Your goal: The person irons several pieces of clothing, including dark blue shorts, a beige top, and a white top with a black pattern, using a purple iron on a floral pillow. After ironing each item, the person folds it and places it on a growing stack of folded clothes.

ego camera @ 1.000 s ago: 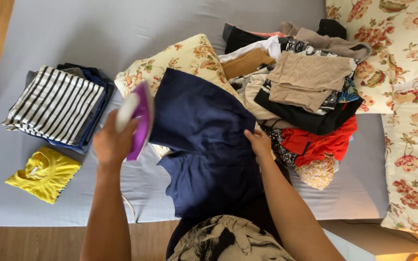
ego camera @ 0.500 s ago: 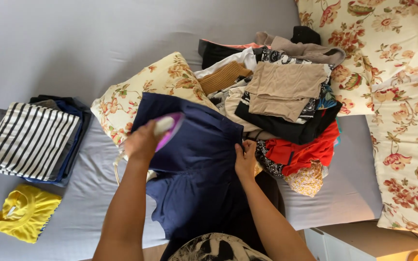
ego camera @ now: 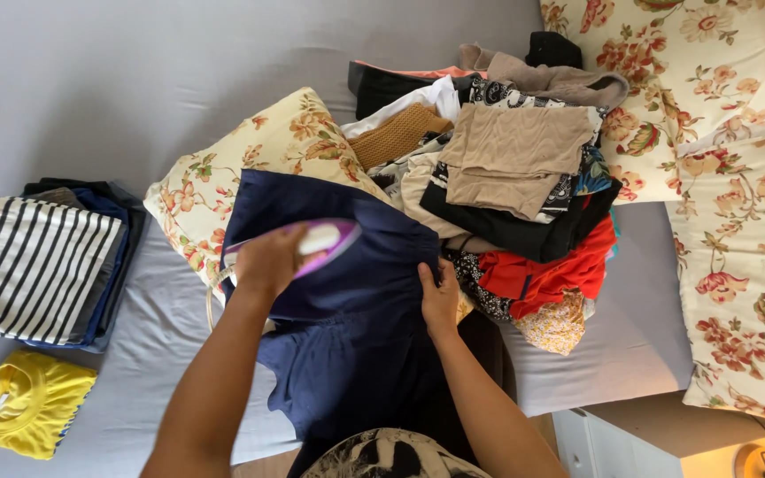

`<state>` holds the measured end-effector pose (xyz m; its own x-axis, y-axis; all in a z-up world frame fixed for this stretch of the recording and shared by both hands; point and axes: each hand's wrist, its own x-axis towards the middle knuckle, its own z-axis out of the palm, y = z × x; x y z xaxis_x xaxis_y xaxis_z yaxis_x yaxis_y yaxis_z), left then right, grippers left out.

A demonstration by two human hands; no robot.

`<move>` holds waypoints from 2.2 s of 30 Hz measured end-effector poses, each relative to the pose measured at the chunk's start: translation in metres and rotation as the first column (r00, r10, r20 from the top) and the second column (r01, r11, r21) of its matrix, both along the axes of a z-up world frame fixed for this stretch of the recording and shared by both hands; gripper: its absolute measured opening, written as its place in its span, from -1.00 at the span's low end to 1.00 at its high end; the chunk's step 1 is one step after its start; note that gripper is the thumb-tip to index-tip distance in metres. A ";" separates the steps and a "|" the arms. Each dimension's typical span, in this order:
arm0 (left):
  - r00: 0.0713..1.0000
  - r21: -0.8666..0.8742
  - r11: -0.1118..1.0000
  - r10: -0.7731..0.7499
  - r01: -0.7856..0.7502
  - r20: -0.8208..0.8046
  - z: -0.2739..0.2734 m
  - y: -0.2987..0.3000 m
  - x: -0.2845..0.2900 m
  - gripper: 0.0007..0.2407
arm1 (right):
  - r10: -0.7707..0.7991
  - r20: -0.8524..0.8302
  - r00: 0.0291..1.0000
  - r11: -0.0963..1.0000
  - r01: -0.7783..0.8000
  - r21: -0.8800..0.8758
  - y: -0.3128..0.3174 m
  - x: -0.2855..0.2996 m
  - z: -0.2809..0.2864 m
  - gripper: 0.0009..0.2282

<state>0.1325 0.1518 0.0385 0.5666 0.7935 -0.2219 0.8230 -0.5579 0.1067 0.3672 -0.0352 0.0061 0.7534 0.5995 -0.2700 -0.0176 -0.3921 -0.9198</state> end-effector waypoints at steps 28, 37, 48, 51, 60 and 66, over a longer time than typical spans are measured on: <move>0.686 -0.155 0.672 0.725 -0.725 -0.066 -0.041 0.035 -0.054 -0.44 | 0.058 0.008 0.998 0.965 -0.054 -0.255 -0.001 0.014 -0.052 -0.66; 0.980 -0.257 0.957 -0.090 0.136 0.180 0.006 -0.055 0.000 -0.58 | 0.028 -0.006 1.000 0.977 -0.029 -0.213 0.002 0.018 -0.060 -0.74; 0.683 -0.047 0.685 0.729 -0.727 0.053 -0.057 0.013 -0.054 -0.44 | 0.098 0.001 0.995 0.972 -0.096 -0.216 -0.002 0.024 -0.058 -0.69; 0.607 -0.030 0.609 0.793 -0.793 0.048 -0.084 0.012 -0.081 -0.43 | 0.109 -0.005 0.994 0.970 -0.107 -0.220 0.001 0.022 -0.056 -0.70; 0.424 -0.035 0.427 0.903 -0.904 0.068 -0.084 -0.068 -0.157 -0.42 | 0.204 -0.292 0.934 0.926 -0.281 -0.252 -0.016 0.053 -0.091 -0.46; 0.304 -0.194 0.296 0.953 -0.935 -0.015 -0.058 -0.134 -0.179 -0.51 | 0.495 -0.273 0.825 0.849 -0.526 -0.051 -0.026 0.041 -0.024 -0.20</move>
<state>-0.0460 0.0174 -0.0196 -0.5298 0.7581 -0.3801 0.7529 0.6268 0.2007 0.4080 -0.0616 -0.0179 0.2505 0.8314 -0.4961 0.0015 -0.5128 -0.8585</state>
